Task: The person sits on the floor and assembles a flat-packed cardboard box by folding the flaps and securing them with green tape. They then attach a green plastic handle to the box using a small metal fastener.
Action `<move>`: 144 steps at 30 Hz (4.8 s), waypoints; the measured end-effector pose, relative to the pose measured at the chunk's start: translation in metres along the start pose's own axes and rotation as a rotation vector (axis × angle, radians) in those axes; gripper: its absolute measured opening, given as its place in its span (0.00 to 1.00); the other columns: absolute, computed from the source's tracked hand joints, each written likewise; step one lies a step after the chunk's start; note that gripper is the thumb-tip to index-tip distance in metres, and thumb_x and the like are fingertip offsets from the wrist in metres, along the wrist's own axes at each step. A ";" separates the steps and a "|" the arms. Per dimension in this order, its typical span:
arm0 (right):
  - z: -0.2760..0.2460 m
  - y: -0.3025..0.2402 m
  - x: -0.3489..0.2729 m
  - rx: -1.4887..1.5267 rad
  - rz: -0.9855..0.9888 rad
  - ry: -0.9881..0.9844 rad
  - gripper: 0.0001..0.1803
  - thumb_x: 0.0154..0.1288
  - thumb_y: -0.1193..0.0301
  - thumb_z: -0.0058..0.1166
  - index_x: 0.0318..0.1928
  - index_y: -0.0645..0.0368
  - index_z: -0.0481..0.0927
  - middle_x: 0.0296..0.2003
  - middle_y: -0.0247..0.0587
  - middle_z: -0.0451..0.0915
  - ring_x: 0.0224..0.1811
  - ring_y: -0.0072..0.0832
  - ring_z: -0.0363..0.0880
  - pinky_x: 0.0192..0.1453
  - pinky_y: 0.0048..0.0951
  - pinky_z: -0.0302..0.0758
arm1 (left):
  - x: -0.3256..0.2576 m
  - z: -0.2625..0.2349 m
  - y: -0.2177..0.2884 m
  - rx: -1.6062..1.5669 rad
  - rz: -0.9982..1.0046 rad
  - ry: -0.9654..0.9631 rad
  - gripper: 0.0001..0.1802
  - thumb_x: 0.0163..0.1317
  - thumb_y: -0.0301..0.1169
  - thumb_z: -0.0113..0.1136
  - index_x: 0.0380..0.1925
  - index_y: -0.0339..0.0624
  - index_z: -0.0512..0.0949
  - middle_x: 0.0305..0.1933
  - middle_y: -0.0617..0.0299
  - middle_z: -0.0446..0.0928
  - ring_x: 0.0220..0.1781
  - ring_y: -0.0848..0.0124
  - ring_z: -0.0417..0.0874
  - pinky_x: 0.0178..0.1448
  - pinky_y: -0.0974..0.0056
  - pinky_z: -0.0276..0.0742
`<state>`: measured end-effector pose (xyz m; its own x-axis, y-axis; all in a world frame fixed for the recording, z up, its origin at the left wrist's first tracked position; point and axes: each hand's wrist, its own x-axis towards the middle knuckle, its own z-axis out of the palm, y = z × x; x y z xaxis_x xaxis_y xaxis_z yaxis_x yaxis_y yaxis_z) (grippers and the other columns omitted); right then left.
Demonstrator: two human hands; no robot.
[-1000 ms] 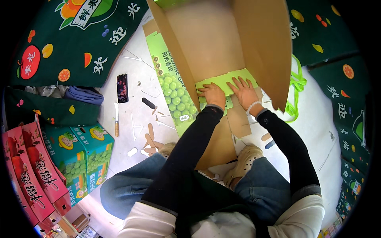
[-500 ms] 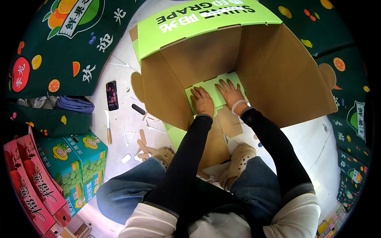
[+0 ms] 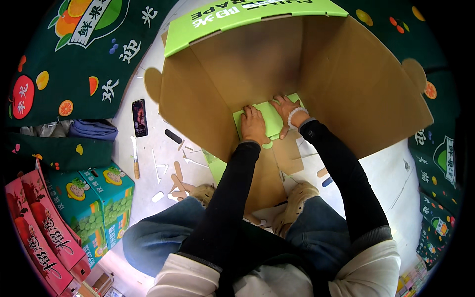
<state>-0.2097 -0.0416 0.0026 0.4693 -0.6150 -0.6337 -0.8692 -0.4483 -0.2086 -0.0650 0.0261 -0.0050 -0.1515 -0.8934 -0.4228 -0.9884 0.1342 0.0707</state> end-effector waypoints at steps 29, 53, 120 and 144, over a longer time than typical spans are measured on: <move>-0.023 -0.037 -0.101 -0.153 -0.551 0.777 0.13 0.57 0.73 0.48 0.43 0.59 0.78 0.47 0.41 0.77 0.55 0.35 0.72 0.60 0.32 0.67 | -0.058 -0.072 -0.088 0.530 0.361 0.204 0.29 0.55 0.31 0.52 0.60 0.41 0.68 0.60 0.39 0.65 0.60 0.50 0.68 0.65 0.51 0.60; -0.086 0.086 -0.155 0.167 -0.141 0.520 0.07 0.55 0.76 0.53 0.33 0.58 0.84 0.27 0.48 0.81 0.32 0.45 0.79 0.43 0.37 0.75 | -0.231 -0.286 0.066 -0.634 1.078 1.114 0.10 0.52 0.36 0.63 0.27 0.40 0.83 0.25 0.58 0.77 0.25 0.64 0.75 0.28 0.64 0.73; 0.021 -0.099 -0.112 0.229 -0.312 0.067 0.07 0.59 0.68 0.51 0.35 0.56 0.79 0.23 0.49 0.79 0.26 0.47 0.79 0.32 0.45 0.75 | -0.020 -0.005 -0.402 -0.542 -0.204 0.383 0.12 0.46 0.19 0.51 0.33 0.30 0.78 0.31 0.46 0.81 0.36 0.55 0.83 0.41 0.58 0.77; -0.048 -0.138 -0.091 0.684 -0.769 0.016 0.09 0.63 0.66 0.52 0.35 0.59 0.80 0.16 0.44 0.76 0.18 0.37 0.77 0.29 0.34 0.73 | -0.146 -0.096 -0.112 -1.343 0.413 -0.581 0.27 0.61 0.31 0.60 0.58 0.39 0.62 0.42 0.56 0.75 0.29 0.73 0.78 0.32 0.67 0.75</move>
<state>-0.1250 0.0448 0.1247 0.9341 -0.3283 -0.1401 -0.2328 -0.2626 -0.9364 0.0687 0.1000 0.1353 -0.7056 -0.5619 -0.4317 -0.1880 -0.4389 0.8786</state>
